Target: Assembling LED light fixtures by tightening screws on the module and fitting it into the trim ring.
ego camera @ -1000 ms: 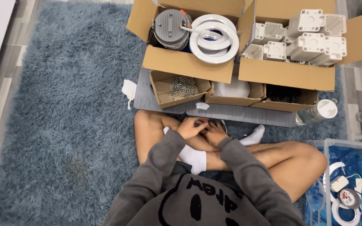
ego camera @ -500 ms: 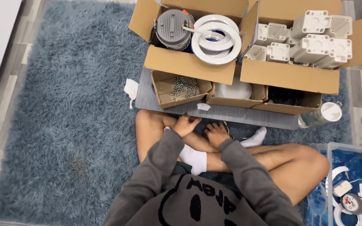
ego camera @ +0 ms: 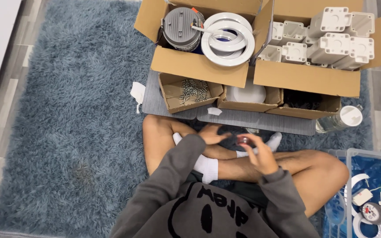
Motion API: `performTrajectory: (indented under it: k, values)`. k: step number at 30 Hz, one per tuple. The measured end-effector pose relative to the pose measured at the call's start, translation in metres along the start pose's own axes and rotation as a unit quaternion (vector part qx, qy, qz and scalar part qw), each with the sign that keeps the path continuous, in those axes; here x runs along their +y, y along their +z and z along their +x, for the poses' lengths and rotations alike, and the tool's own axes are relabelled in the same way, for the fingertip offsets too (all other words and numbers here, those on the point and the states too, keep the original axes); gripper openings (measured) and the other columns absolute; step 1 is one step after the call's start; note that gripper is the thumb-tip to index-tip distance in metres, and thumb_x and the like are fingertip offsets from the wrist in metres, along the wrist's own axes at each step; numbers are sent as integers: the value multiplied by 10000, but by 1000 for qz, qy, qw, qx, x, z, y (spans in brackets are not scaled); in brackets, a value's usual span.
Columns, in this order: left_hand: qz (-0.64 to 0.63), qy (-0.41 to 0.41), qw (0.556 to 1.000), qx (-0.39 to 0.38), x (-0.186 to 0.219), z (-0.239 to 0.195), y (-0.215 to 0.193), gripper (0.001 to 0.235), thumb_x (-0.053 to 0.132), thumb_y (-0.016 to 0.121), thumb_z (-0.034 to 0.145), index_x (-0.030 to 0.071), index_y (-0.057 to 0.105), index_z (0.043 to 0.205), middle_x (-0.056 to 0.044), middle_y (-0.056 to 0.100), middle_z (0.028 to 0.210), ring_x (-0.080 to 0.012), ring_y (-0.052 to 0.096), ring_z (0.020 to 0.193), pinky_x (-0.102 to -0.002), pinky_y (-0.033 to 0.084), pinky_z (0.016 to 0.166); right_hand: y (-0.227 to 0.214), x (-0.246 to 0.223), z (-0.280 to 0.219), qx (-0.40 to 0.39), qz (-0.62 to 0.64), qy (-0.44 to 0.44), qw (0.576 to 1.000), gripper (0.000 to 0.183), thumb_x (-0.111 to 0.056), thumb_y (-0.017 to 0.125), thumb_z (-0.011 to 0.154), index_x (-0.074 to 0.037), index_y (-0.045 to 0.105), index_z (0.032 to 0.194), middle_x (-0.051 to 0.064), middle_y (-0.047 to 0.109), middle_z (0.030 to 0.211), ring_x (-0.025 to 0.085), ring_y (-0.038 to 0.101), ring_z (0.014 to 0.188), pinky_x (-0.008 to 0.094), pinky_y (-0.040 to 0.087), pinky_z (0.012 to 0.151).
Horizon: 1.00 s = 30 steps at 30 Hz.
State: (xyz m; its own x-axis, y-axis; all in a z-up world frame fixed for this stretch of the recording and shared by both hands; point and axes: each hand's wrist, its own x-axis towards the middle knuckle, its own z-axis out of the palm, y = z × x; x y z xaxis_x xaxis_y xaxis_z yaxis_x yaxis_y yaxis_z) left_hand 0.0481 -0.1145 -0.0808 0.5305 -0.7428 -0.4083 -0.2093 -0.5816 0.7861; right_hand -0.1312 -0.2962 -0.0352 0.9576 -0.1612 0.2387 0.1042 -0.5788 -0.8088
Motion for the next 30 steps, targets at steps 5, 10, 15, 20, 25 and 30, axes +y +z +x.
performTrajectory:
  k: [5,10,15,20,25,30]
  values:
    - [76,47,994,-63,13,31,43,922,729,748,876,112,620,1550,-234,678,1509,-391,608,1465,-517,430,1283,-33,-10,-35,103,93,30,990,583,17,714,993,35,490,1530,229,781,1254,364,786,1123,431,629,963]
    - [244,36,967,-65,0,58,72,1154,731,801,791,122,394,1684,-348,544,1565,-528,448,1540,-629,287,1282,-31,-14,-39,170,45,-21,984,478,92,750,942,112,676,1414,221,788,1185,345,800,1051,379,662,867]
    - [174,73,982,-4,35,38,51,862,531,820,853,-6,591,1488,-380,669,1365,-555,612,1366,-620,443,1178,-18,-19,-36,156,1,-33,987,505,6,813,919,55,709,1410,168,796,1195,292,795,1027,366,661,877]
    - [199,188,961,33,-7,77,85,735,663,653,926,60,681,1344,-254,763,1231,-430,739,1219,-547,552,1087,-9,-14,-39,105,-73,13,992,489,-139,825,956,-43,723,1425,123,807,1177,286,788,1056,379,642,907]
    - [166,168,971,31,2,67,77,599,496,406,1140,2,694,1316,-267,771,1143,-408,763,1099,-530,600,1014,-8,-6,-47,56,-102,78,990,423,-270,873,925,-133,774,1314,59,833,1170,278,799,1086,386,644,933]
    - [106,169,980,21,3,83,75,724,623,569,1035,-53,683,1269,-323,760,1188,-477,740,1143,-552,585,1031,-1,-13,-51,27,-84,90,992,367,-220,868,917,-119,789,1260,109,849,1149,324,809,1087,423,646,941]
